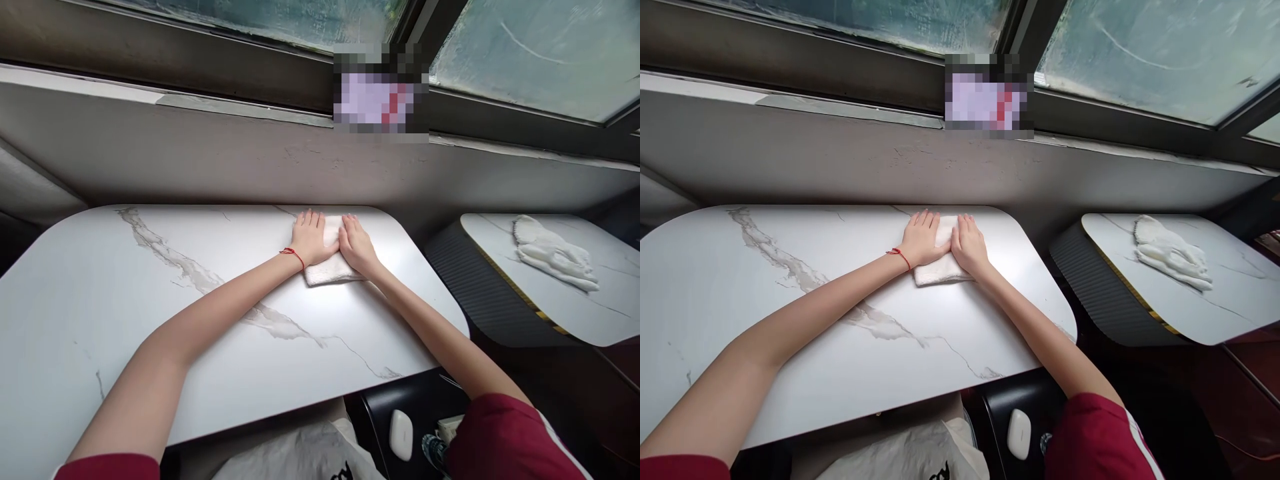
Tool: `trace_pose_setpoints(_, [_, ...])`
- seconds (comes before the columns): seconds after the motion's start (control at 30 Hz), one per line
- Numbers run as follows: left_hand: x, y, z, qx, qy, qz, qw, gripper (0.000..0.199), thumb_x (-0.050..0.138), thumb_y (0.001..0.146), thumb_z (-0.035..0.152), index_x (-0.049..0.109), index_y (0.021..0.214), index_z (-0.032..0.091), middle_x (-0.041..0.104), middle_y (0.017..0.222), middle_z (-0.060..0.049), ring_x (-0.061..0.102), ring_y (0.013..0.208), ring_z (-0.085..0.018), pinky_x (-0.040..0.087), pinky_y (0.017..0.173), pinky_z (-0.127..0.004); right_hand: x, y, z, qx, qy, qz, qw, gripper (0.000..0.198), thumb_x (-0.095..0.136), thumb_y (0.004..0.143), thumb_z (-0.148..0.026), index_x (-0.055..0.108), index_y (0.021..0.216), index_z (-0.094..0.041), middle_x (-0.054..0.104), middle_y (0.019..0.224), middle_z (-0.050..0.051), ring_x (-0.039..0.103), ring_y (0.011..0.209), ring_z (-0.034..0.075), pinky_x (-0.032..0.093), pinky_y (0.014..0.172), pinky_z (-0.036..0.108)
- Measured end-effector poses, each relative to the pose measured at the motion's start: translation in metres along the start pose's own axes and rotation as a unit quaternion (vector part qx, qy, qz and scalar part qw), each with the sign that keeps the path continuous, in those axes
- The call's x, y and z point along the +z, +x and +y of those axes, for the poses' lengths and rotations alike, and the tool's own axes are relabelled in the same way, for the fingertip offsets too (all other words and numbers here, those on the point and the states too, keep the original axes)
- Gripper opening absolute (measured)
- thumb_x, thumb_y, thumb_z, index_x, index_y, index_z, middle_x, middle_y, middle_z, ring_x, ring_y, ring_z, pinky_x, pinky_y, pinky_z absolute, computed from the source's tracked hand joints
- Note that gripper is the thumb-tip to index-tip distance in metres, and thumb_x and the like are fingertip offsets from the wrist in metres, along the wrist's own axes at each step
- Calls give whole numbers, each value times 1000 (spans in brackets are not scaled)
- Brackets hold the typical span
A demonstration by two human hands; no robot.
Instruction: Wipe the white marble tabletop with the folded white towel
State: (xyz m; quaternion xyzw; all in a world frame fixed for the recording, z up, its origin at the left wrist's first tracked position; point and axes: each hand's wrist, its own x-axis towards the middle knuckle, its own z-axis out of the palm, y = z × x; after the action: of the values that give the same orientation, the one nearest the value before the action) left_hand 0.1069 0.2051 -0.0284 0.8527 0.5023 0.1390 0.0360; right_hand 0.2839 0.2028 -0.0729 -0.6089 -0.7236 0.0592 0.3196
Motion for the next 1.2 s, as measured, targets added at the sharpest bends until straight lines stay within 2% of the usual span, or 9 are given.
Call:
trace_pose_setpoints(0.07, [0, 7, 2, -12, 6, 9, 1000, 78, 39, 97, 55, 42, 149, -4, 52, 150, -27, 45, 142, -38, 28, 120, -51, 5, 13, 1, -7, -1, 29, 1000, 58, 27, 103, -47, 53, 142, -14, 55, 148, 21, 43, 147, 35, 37, 119, 62])
trace_pose_setpoints(0.2, [-3, 19, -1, -14, 4, 20, 1000, 72, 38, 98, 55, 51, 140, -3, 60, 136, -28, 54, 127, -39, 34, 111, -51, 7, 34, 7, -56, 10, 23, 998, 55, 27, 104, -48, 55, 137, -14, 61, 138, 21, 55, 133, 32, 44, 115, 54])
trace_pose_setpoints(0.33, [-4, 32, -8, -26, -1, 38, 999, 61, 44, 97, 53, 58, 128, 3, 64, 128, -25, 55, 122, -38, 36, 107, -49, 9, 52, 10, -61, 18, 35, 997, 49, 32, 100, -39, 57, 134, -14, 63, 133, 20, 58, 126, 32, 45, 113, 53])
trace_pose_setpoints(0.5, [0, 45, -13, -48, 7, 54, 997, 56, 46, 96, 52, 60, 122, 4, 63, 124, -25, 56, 118, -38, 38, 104, -49, 13, 68, 9, -59, 26, 36, 997, 43, 37, 94, -30, 58, 128, -15, 62, 127, 19, 57, 121, 33, 46, 111, 52])
trace_pose_setpoints(0.8, [1, 51, -17, -60, 8, 70, 996, 47, 51, 96, 51, 59, 118, 10, 64, 125, -21, 57, 117, -37, 39, 103, -45, 14, 73, 14, -60, -2, 30, 998, 41, 38, 94, -29, 54, 130, -17, 57, 127, 18, 53, 123, 35, 41, 113, 58])
trace_pose_setpoints(0.97, [1, 49, -18, -63, 10, 70, 995, 45, 52, 97, 51, 58, 120, 13, 64, 125, -19, 58, 117, -35, 39, 103, -43, 18, 72, 12, -59, -9, 59, 996, 35, 42, 92, -28, 55, 123, -18, 59, 122, 17, 55, 118, 34, 45, 110, 56])
trace_pose_setpoints(1.2, [-1, 48, -19, -49, 5, 64, 997, 47, 51, 98, 52, 58, 121, 12, 64, 126, -20, 57, 119, -35, 38, 105, -43, 14, 67, 10, -64, -24, 55, 996, 37, 39, 94, -28, 56, 125, -18, 60, 124, 18, 55, 118, 34, 46, 109, 57])
